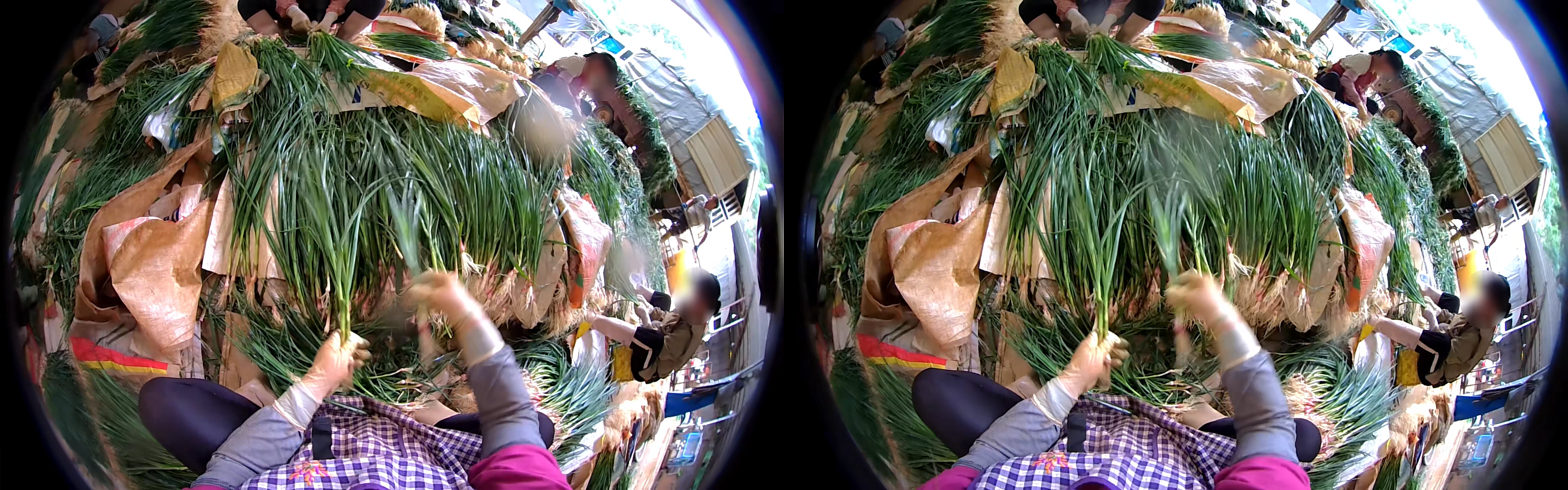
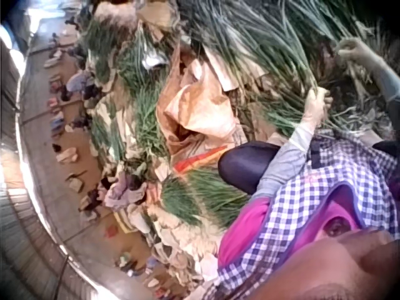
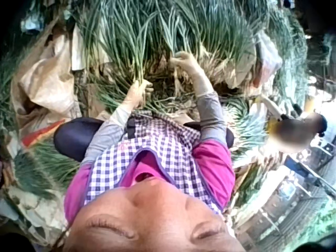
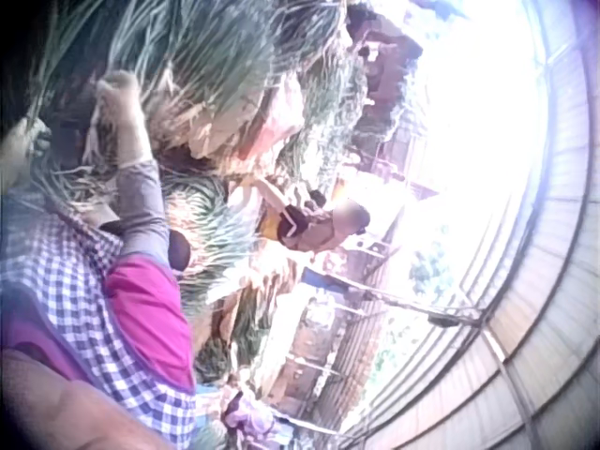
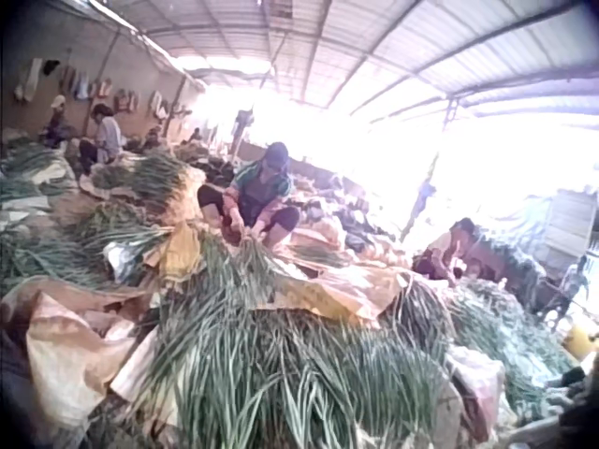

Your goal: The person picks up bunches of green onions and removes outer layers or damaged leaves by hand, then places the sorted bunches back onto the floor.

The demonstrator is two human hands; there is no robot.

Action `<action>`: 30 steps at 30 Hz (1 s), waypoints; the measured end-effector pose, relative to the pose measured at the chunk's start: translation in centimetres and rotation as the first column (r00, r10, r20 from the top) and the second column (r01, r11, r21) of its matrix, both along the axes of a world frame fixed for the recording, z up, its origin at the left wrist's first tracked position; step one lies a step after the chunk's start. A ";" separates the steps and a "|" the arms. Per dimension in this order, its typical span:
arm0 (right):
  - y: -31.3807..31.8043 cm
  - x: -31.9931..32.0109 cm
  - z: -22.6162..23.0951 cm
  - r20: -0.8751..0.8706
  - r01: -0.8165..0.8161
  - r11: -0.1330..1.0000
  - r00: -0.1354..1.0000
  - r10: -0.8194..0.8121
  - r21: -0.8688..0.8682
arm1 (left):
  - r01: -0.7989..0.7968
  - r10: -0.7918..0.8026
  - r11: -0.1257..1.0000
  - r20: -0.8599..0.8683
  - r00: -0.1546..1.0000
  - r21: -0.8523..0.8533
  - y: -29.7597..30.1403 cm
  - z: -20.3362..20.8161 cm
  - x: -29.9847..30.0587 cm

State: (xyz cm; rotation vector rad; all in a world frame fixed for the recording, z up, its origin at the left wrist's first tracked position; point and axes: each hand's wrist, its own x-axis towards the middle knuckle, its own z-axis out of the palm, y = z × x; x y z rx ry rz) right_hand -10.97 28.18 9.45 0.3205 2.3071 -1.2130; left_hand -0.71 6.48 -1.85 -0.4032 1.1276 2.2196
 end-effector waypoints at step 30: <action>-8.6 7.8 -7.7 -0.302 -0.005 0.924 0.944 0.130 0.382 | 0.117 -0.155 0.979 0.238 0.959 0.165 -0.3 0.9 1.0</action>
